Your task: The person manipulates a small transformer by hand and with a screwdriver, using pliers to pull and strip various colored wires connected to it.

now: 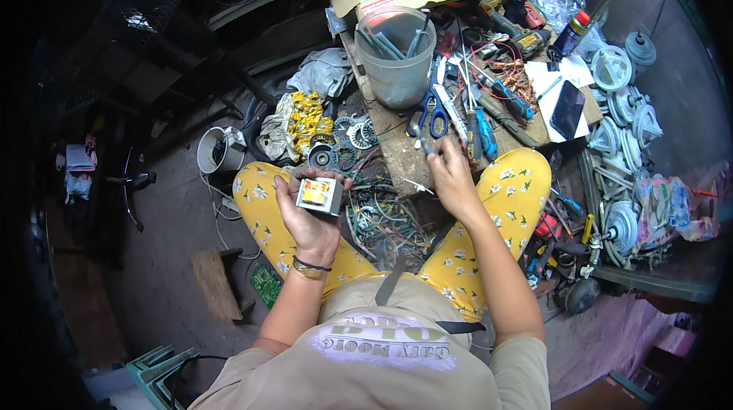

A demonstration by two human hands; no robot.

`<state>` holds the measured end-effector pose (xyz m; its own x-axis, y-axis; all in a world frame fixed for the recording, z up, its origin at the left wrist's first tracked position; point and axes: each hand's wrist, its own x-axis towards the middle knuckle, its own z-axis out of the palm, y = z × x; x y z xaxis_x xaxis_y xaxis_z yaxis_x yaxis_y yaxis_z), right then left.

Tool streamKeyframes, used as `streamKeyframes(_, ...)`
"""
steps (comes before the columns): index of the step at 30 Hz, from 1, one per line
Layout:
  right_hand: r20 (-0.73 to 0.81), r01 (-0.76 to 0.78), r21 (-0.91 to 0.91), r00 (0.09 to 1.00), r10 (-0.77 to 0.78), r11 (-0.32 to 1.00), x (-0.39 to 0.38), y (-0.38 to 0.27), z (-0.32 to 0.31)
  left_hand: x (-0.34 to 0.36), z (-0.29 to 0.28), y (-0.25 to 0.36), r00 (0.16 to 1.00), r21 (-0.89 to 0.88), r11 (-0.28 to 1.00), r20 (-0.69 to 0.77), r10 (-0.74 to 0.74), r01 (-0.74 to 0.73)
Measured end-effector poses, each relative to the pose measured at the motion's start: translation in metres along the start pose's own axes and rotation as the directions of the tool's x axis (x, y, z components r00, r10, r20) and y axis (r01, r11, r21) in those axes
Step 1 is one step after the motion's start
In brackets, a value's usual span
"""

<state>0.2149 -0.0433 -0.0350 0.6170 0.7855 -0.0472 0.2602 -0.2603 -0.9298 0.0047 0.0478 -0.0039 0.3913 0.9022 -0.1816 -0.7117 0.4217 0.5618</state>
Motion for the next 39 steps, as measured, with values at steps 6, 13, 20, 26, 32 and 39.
streamKeyframes(6,0.260,0.390,-0.049,0.894,-0.365,0.919,-0.069,-0.078,0.002,-0.004,0.013,0.002,0.944,0.176,0.929,0.015,0.330,-0.327)
streamKeyframes(13,0.288,0.526,-0.569,0.848,-0.446,0.632,-0.097,-0.123,0.004,-0.010,0.020,0.011,0.877,0.243,0.843,0.129,0.462,-0.480)
streamKeyframes(20,0.264,0.562,-0.654,0.797,-0.542,0.507,-0.100,-0.128,0.013,-0.017,0.022,0.015,0.849,0.282,0.801,0.209,0.486,-0.528)
streamKeyframes(26,0.320,0.582,-0.678,0.784,-0.532,0.449,-0.102,-0.127,0.013,-0.021,0.026,0.018,0.798,0.344,0.721,0.293,0.526,-0.602)
streamKeyframes(32,0.383,0.610,-0.637,0.781,-0.492,0.471,-0.102,-0.129,0.008,-0.026,0.025,0.016,0.853,0.328,0.792,0.287,0.435,-0.515)
streamKeyframes(39,0.442,0.630,-0.679,0.761,-0.474,0.377,-0.108,-0.133,0.002,-0.027,0.028,0.019,0.908,0.308,0.859,0.233,0.350,-0.410)
